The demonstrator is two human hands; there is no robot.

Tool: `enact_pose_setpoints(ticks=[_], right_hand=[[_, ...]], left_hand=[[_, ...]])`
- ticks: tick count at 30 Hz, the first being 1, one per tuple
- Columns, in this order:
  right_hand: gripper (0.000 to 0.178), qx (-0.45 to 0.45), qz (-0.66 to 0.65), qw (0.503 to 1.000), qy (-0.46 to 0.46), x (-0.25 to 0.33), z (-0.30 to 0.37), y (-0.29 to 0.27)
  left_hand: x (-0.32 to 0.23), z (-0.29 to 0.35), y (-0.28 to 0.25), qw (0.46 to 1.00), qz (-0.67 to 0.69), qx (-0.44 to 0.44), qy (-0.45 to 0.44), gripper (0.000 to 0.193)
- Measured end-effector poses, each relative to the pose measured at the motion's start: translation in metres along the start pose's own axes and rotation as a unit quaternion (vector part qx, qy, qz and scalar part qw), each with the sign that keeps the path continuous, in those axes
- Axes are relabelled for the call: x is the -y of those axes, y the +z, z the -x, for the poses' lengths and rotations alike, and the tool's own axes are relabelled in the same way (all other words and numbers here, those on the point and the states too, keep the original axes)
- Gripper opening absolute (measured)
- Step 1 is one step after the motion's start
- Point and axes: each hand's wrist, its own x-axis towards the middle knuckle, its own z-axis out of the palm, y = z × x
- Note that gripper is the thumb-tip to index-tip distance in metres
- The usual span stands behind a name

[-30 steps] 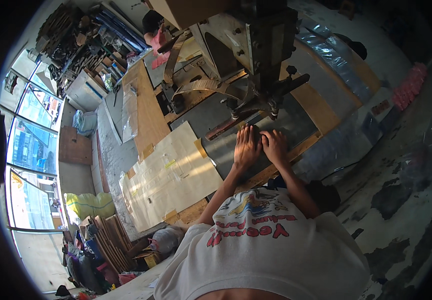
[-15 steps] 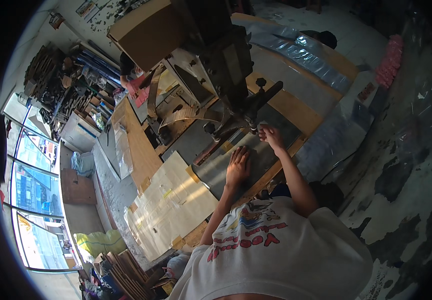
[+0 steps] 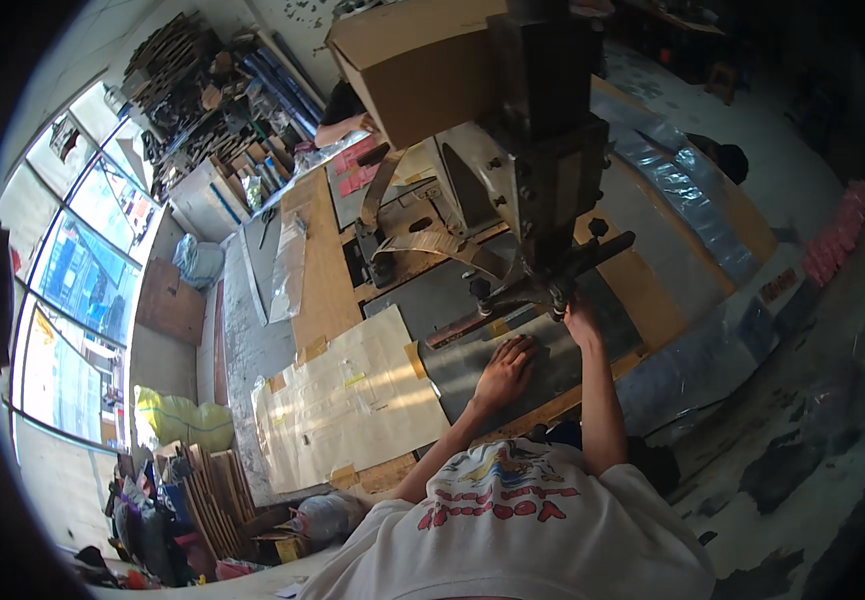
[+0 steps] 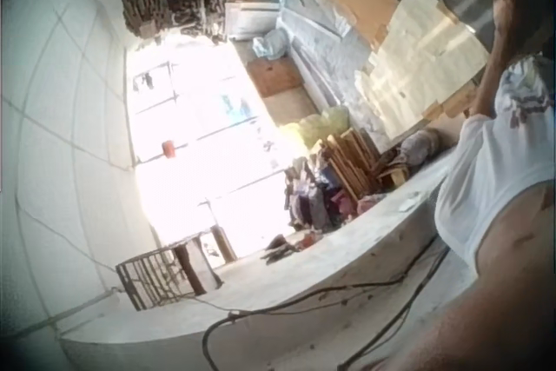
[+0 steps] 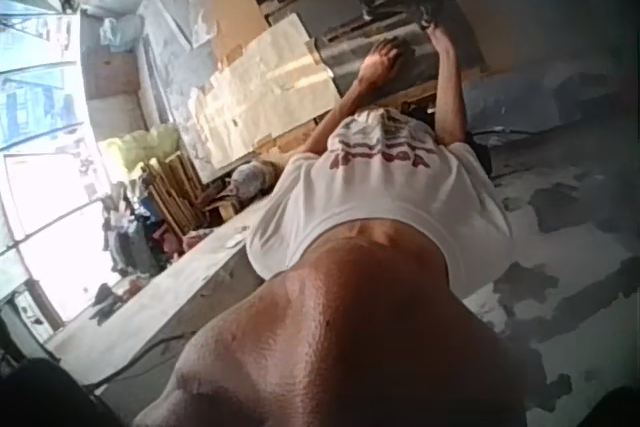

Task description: The person hands packaging to a coworker, gathers plastic sheets from the floor, and takes them to a workstation. The person then positions a template under a sealing machine, measures a plastic sleeve using a metal ruler, and aligns the ruler on the machine platform.

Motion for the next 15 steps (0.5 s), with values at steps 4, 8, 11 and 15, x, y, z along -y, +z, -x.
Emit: enact_pose_setpoints(ticks=[4,8,11,15], right_hand=[[0.026,-0.034,-0.018,0.999,0.027,-0.009,0.003,0.016],[0.024,-0.036,0.030,0.997,0.060,-0.009,-0.002,0.006],[0.016,0.036,0.035,0.997,-0.060,0.003,-0.018,-0.099],[0.023,0.003,-0.008,0.995,0.097,0.005,0.058,-0.007]], left_hand=[[0.012,0.006,-0.005,1.000,0.004,-0.003,-0.007,0.040],[0.022,0.008,-0.004,1.000,-0.003,0.004,-0.002,0.038],[-0.003,-0.029,-0.006,0.996,0.045,0.015,0.073,0.036],[0.014,0.005,-0.011,0.999,0.037,-0.007,0.024,0.037]])
